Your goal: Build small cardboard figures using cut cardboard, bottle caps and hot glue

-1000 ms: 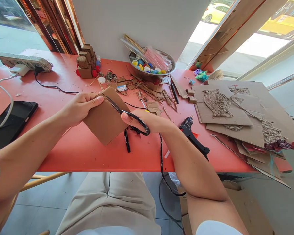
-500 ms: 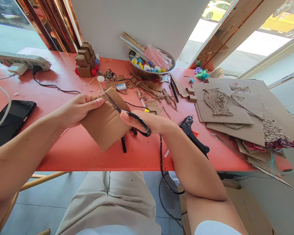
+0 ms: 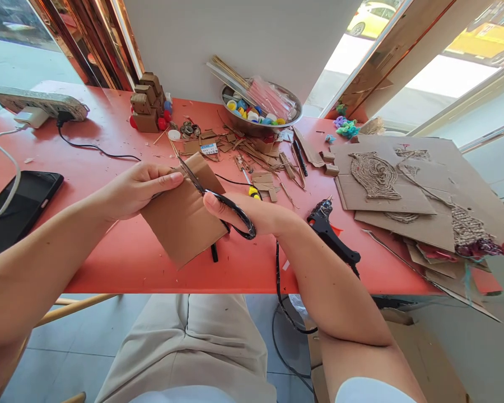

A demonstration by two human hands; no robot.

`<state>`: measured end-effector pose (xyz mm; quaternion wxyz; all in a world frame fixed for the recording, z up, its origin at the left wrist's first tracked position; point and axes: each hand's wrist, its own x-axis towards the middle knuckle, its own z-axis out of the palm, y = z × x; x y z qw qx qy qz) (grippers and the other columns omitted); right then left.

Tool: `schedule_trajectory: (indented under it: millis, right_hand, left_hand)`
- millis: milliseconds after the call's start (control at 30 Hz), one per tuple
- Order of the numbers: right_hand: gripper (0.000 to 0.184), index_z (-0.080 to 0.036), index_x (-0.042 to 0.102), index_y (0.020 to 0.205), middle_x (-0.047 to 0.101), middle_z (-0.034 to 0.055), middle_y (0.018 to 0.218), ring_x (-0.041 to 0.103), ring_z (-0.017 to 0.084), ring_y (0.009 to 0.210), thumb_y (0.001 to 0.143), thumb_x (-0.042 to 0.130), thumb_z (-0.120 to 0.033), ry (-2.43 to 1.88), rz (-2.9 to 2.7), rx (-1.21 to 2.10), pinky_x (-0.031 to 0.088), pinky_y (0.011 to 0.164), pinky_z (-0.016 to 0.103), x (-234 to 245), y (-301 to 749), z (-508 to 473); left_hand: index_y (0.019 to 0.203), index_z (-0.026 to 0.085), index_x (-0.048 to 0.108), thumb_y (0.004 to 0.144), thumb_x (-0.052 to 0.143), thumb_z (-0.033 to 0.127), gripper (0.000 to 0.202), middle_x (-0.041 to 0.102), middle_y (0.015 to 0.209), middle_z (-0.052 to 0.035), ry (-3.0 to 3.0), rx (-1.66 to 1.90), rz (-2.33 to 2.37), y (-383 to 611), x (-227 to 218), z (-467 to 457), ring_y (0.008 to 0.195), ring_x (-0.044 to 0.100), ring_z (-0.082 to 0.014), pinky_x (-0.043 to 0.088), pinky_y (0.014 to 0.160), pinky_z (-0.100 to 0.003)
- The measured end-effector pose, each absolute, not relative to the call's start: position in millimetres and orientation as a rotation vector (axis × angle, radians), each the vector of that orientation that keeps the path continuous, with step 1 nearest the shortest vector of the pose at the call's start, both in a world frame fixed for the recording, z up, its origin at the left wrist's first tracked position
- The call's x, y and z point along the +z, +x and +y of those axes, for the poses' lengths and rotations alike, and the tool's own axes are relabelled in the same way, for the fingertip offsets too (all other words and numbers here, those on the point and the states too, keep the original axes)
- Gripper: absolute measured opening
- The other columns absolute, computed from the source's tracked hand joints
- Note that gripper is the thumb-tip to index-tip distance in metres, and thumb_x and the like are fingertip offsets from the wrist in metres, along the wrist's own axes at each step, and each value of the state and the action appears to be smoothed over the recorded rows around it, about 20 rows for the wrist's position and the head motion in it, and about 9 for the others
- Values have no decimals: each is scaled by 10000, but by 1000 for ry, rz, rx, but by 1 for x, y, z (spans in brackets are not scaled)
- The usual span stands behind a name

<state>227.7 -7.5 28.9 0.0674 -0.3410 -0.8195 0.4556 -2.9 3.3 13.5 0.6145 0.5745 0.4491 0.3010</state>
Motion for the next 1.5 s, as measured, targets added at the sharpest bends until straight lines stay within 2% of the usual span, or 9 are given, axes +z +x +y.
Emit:
schedule_trajectory:
  millis: [100,267,533,833,1000,1133,1233,1367,1500]
  right_hand:
    - [582,-272,246,686,256,-27,630,257,157,600,1057,298,-717,-979,-2439,1415,291,552,354,30,225,-10]
    - [646,-273,319,709,318,-51,587,311,127,544,973,383,-859,-1010,-2353,1491,286,479,314,30,222,-13]
    - [660,-262,351,702,379,-34,630,370,134,600,962,401,-867,-992,-2302,1434,275,528,312,24,222,-13]
    - [685,-219,521,808,558,25,764,477,165,709,963,360,-865,-954,-2316,1365,332,581,304,14,220,-8]
    - [715,-257,368,689,463,-4,641,439,143,623,900,378,-939,-1034,-2226,1396,283,526,288,15,215,-11]
    - [779,-267,329,676,410,-22,608,382,125,587,805,374,-1033,-1061,-2202,1401,242,497,285,15,213,-10]
    - [786,-273,284,666,338,-40,597,308,110,566,810,330,-1044,-987,-2269,1379,209,488,289,16,212,-9]
    - [751,-270,325,684,377,-18,640,352,129,607,865,329,-999,-958,-2265,1339,234,487,296,16,210,-11]
    - [763,-264,362,697,390,-29,587,371,124,551,825,375,-1016,-1090,-2185,1421,231,452,287,13,211,-13]
  left_hand:
    - [677,180,721,804,847,507,373,733,678,-48,1329,693,1073,-2,15,3,688,735,-233,541,587,-271]
    - [659,188,702,761,866,520,384,716,661,-40,1299,686,1049,-1,13,3,684,723,-232,529,567,-264]
    - [680,189,725,746,867,546,389,744,695,-55,1311,695,1008,-3,15,2,699,733,-245,541,571,-278]
    - [715,175,752,752,866,563,406,738,678,-54,1326,696,1001,-4,15,3,639,711,-222,518,533,-265]
    - [687,167,718,754,852,555,416,733,683,-39,1366,709,1023,-7,15,4,602,682,-181,485,502,-228]
    - [681,170,696,722,856,568,431,733,680,-38,1387,710,1031,-8,13,5,594,665,-170,471,490,-216]
    - [681,171,698,704,871,573,438,739,680,-45,1391,696,1001,-8,12,5,580,662,-174,466,474,-219]
    - [678,169,708,730,869,560,426,744,681,-47,1390,674,987,-5,13,4,570,670,-178,466,462,-219]
    - [639,168,688,776,868,515,415,701,627,-39,1370,717,1041,-5,12,4,530,664,-185,466,444,-230]
